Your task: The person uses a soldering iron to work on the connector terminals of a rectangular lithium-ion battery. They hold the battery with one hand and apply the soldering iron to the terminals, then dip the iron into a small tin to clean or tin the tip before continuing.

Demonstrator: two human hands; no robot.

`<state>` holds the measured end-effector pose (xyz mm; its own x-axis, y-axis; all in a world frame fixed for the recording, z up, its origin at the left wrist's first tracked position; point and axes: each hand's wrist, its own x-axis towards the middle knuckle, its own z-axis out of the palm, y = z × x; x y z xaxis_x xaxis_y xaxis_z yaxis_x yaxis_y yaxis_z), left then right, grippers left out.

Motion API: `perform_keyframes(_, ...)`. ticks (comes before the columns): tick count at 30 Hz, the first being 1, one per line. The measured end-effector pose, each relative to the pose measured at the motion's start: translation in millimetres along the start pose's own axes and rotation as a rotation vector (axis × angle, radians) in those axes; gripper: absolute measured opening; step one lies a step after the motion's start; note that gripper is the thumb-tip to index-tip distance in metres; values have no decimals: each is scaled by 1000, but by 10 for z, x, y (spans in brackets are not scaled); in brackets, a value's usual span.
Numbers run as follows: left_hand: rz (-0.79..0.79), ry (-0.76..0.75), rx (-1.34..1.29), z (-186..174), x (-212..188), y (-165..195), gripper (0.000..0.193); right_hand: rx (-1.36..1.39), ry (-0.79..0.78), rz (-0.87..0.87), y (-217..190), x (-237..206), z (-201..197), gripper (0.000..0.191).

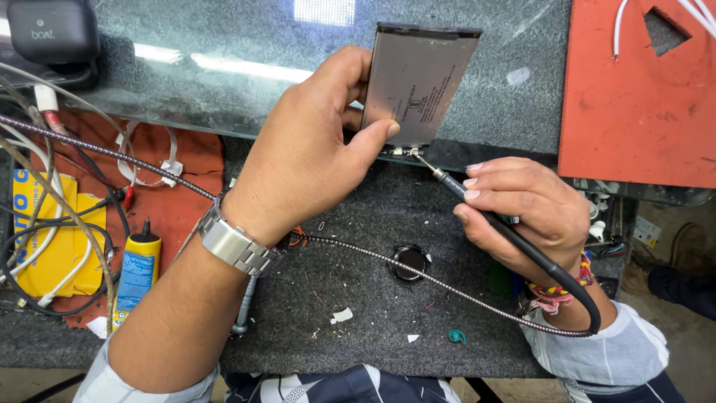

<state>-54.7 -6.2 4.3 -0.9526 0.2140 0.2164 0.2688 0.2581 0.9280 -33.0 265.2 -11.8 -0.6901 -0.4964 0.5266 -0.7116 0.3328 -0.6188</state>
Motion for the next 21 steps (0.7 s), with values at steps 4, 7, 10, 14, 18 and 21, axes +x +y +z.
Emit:
perform_keyframes(4,-20,-15,0,-20,28,20,34,-25,-8,-14,-10,41,-9,23)
perform_keyframes(7,-8,-27,-21,-39,44,27,35,-27,-9,-14,-14,56,-16,22)
perform_keyframes(10,-4,-33,-7,-46,53,18,35,-8,-6,-13,-4,53,-10,22)
perform_keyframes(14,-37,-38,-22,-46,38,4,35,-16,-3,-5,0,24,-8,22)
perform_keyframes(18,12,-34,-28,-45,45,-5,34,-9,-1,-16,27,29,-13,22)
perform_keyframes(21,1,-42,-24,-50,49,-8,35,3,0,-17,26,18,-4,22)
